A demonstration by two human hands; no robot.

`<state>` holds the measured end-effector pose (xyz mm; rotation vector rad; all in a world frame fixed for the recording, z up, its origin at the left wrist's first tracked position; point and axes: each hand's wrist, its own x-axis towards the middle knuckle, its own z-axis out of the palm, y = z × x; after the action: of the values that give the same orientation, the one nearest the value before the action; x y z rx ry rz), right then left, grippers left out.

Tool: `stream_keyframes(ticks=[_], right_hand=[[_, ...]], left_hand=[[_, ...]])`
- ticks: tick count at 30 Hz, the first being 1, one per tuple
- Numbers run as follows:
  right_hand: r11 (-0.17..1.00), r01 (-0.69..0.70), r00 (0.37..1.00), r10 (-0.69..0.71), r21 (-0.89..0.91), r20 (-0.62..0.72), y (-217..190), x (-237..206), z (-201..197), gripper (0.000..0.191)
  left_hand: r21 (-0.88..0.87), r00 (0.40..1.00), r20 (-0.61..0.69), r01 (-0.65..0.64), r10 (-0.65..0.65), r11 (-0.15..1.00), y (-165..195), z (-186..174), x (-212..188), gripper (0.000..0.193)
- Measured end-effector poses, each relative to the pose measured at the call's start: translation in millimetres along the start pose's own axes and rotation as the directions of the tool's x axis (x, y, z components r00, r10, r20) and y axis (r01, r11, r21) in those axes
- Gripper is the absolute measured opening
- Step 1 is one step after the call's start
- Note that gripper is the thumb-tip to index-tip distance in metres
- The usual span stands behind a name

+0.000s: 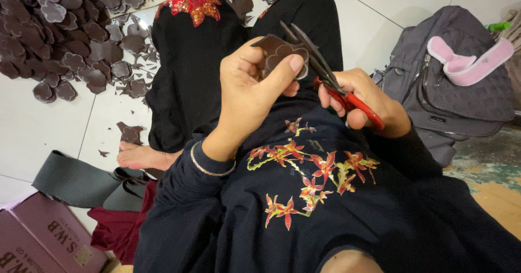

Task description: The person sits on the floor and uses red-handled scissors to cut flower-shaped pieces from a dark brown sheet. They hold the sheet with one hand and cut with the other, occasionally adjusting the material and placing finished pieces aside.

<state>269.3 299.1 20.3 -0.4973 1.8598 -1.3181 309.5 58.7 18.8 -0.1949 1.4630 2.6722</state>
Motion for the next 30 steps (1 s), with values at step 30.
stream_keyframes(ticks=[30], right_hand=[[0.998, -0.023, 1.000, 0.022, -0.053, -0.005, 3, -4, -8, 0.101]], left_hand=[[0.183, 0.991, 0.131, -0.051, 0.027, 0.982, 21, -11, 7, 0.012]])
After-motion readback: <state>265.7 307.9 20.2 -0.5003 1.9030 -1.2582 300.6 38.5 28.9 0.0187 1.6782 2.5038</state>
